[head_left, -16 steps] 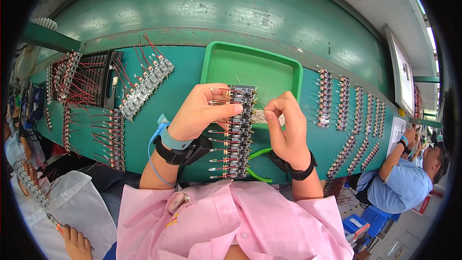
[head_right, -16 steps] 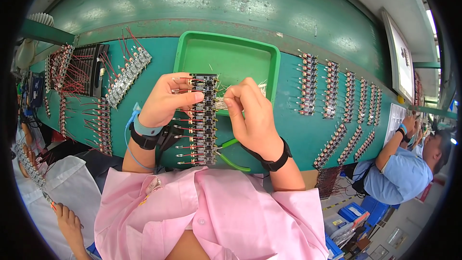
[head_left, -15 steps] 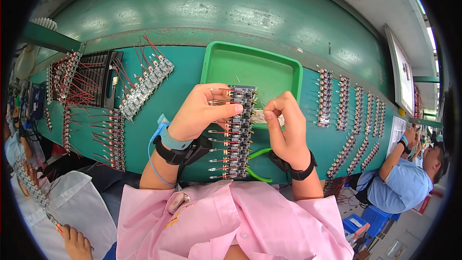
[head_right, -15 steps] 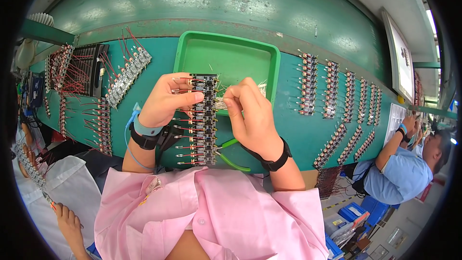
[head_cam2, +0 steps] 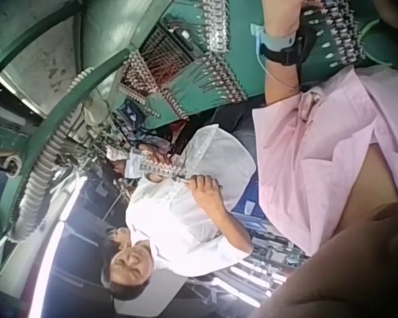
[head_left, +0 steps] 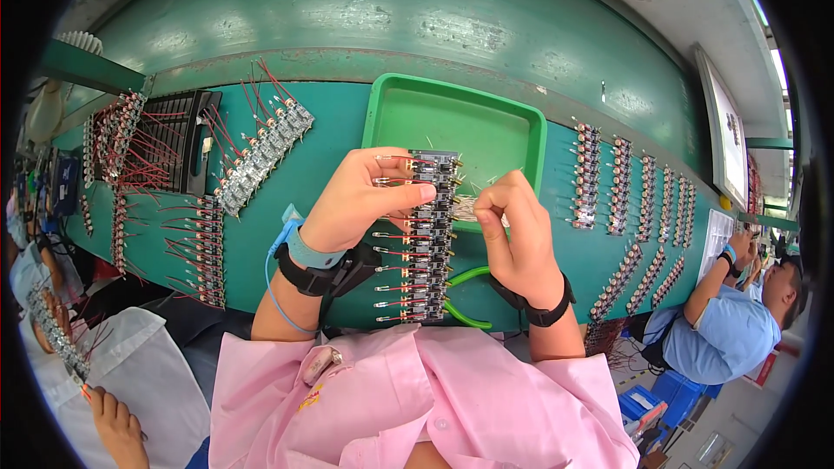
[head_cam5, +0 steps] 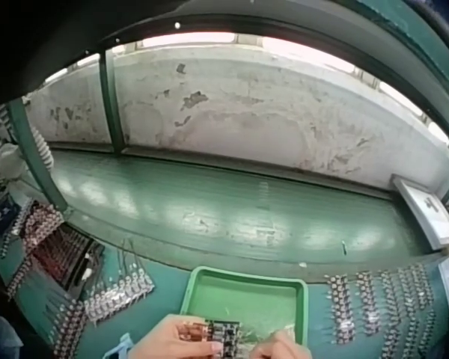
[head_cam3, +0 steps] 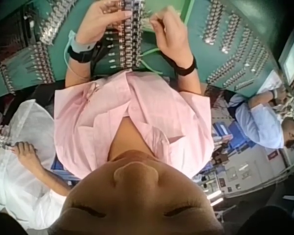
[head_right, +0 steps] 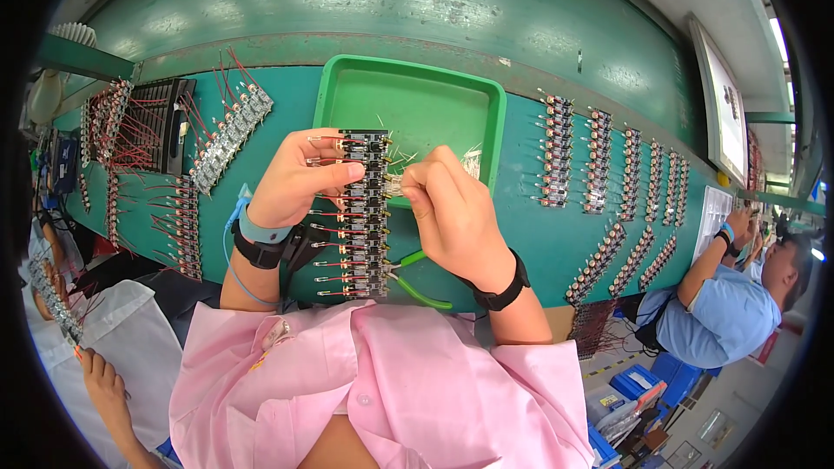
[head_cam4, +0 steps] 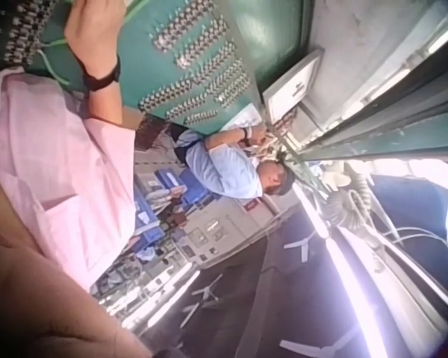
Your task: The person trims wires on a circuit board using shears, sets it down, and then picks up a new circuit board to insert small electronic components into it by hand.
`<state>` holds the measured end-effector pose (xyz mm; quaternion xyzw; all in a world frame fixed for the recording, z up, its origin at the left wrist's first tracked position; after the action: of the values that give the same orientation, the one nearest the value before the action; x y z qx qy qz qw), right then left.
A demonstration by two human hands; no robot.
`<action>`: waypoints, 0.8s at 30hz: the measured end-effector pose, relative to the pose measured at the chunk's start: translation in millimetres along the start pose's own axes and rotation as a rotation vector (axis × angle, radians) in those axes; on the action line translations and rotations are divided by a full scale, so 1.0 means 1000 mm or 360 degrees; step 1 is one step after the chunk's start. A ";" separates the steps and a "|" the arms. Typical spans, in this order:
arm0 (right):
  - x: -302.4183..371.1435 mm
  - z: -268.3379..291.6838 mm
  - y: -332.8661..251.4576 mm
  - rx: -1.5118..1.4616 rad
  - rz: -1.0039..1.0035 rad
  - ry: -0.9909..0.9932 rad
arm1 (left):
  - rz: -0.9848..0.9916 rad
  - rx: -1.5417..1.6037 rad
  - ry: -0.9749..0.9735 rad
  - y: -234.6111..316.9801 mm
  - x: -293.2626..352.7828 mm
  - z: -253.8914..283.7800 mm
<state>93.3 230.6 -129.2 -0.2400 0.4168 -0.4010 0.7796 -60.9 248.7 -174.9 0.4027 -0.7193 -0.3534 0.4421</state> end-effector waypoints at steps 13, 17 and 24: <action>-0.008 -0.008 0.009 -0.0011 -0.0002 -0.0049 | -0.0018 -0.0009 -0.0019 0.000 -0.010 0.004; -0.016 -0.013 0.023 -0.0012 -0.0010 -0.0051 | 0.0024 -0.0003 -0.0010 -0.002 -0.026 0.010; -0.004 -0.008 0.006 -0.0009 -0.0015 -0.0071 | 0.0009 -0.0014 -0.0018 -0.003 -0.007 0.002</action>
<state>88.4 237.1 -136.1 -0.2529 0.3994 -0.3981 0.7862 -59.7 253.5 -180.6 0.3968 -0.7215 -0.3575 0.4408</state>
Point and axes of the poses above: each hand's wrist, its own x-axis away from the middle knuckle, its own z-axis out of the back of the hand, y = z × x, the point moved 5 cm from there along -x, towards the middle knuckle, and after that the axes turned 6 degrees about y, right-handed, at the moved point
